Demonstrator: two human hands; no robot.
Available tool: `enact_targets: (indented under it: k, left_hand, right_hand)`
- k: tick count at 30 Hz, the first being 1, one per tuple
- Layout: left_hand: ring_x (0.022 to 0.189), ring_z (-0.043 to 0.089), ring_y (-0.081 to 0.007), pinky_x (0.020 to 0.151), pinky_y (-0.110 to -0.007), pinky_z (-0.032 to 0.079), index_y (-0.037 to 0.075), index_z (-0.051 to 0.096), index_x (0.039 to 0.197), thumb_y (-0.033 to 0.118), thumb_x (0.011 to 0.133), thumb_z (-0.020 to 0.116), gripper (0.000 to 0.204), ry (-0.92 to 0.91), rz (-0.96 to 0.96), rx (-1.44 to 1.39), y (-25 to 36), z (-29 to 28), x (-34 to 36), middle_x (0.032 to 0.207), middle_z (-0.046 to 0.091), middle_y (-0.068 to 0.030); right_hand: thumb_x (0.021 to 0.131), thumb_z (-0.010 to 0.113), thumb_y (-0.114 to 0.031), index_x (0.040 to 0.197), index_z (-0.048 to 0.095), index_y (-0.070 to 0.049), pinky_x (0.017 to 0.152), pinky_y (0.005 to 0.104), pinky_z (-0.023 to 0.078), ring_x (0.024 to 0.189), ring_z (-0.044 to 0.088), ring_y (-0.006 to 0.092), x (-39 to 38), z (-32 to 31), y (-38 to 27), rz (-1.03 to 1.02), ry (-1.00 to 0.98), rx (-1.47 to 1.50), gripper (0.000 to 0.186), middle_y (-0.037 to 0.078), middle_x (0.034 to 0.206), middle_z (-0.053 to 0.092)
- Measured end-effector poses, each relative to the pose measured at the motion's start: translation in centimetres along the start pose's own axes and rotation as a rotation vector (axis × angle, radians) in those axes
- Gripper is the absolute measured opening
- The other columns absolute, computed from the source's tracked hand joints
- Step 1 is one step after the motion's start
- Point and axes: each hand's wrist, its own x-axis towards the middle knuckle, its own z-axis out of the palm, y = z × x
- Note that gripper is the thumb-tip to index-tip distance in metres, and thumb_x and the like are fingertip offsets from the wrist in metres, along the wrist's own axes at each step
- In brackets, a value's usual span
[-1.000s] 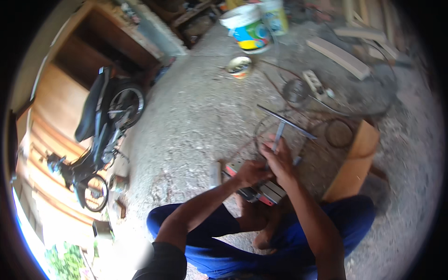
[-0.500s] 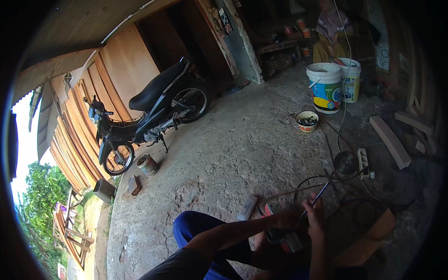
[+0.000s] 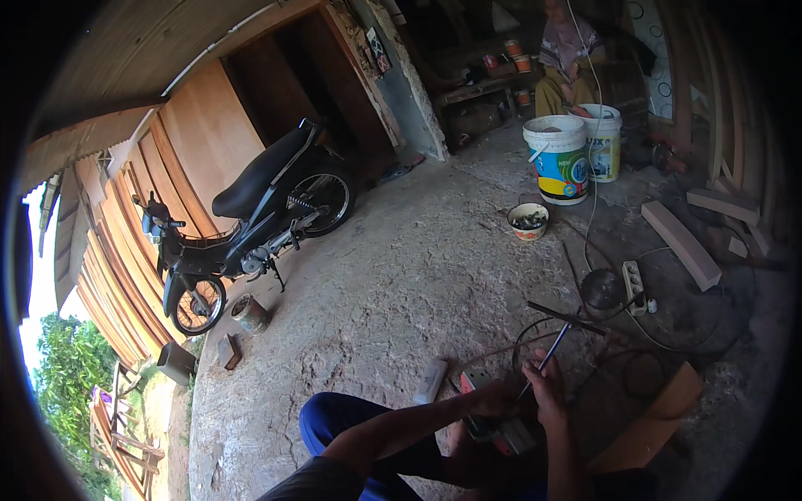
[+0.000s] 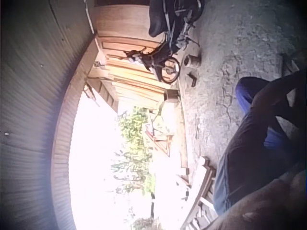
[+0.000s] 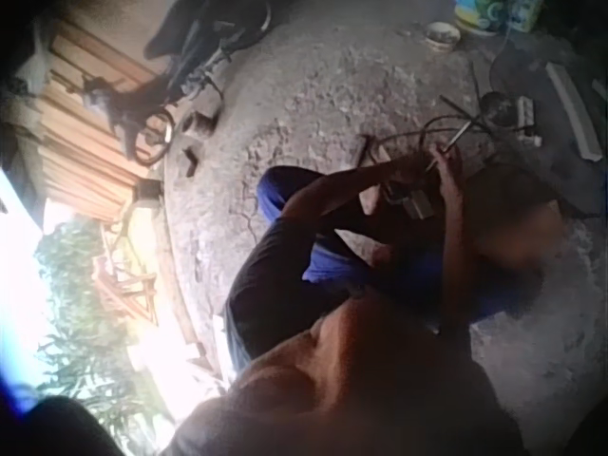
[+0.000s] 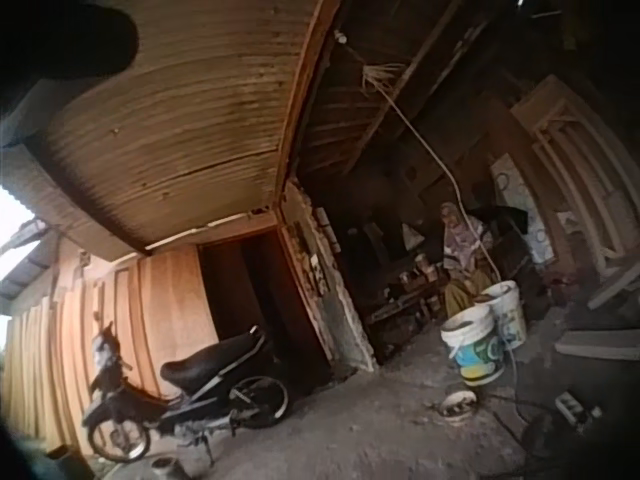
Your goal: The person retrieves a hammer and a metal rod, then sits on the floor to adjust a handheld electric planer. They use the rod to tighten or loosen screws on the planer's base plate, repeatedly checking the fit and alignment of the metal components.
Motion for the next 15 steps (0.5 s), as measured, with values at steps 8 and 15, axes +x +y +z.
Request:
enact_targets:
  k: [8,15]
  left_hand:
    - [0.105,0.068,-0.0318,0.093,-0.042,0.052,0.001,0.068,0.118,0.028,0.093,0.071,0.037,0.011,0.121,-0.321,0.5,-0.2,0.3,0.108,0.071,-0.0195]
    - [0.095,0.067,-0.0126,0.086,-0.034,0.053,0.008,0.07,0.122,0.019,0.096,0.07,0.028,-0.056,-0.183,-0.213,2.7,-0.9,0.4,0.102,0.074,-0.004]
  right_hand:
    - [0.095,0.074,-0.028,0.141,0.05,0.0,0.098,0.0359,0.048,0.116,0.06,0.0208,0.1,0.4,-1.0,-0.071,-0.001,0.006,0.058,0.015,0.125,0.063]
    - [0.095,0.075,-0.03,0.14,0.052,-0.001,0.103,0.0368,0.047,0.124,0.058,0.0221,-1.6,-0.4,-4.2,-0.059,-0.037,-0.052,0.058,0.014,0.129,0.061]
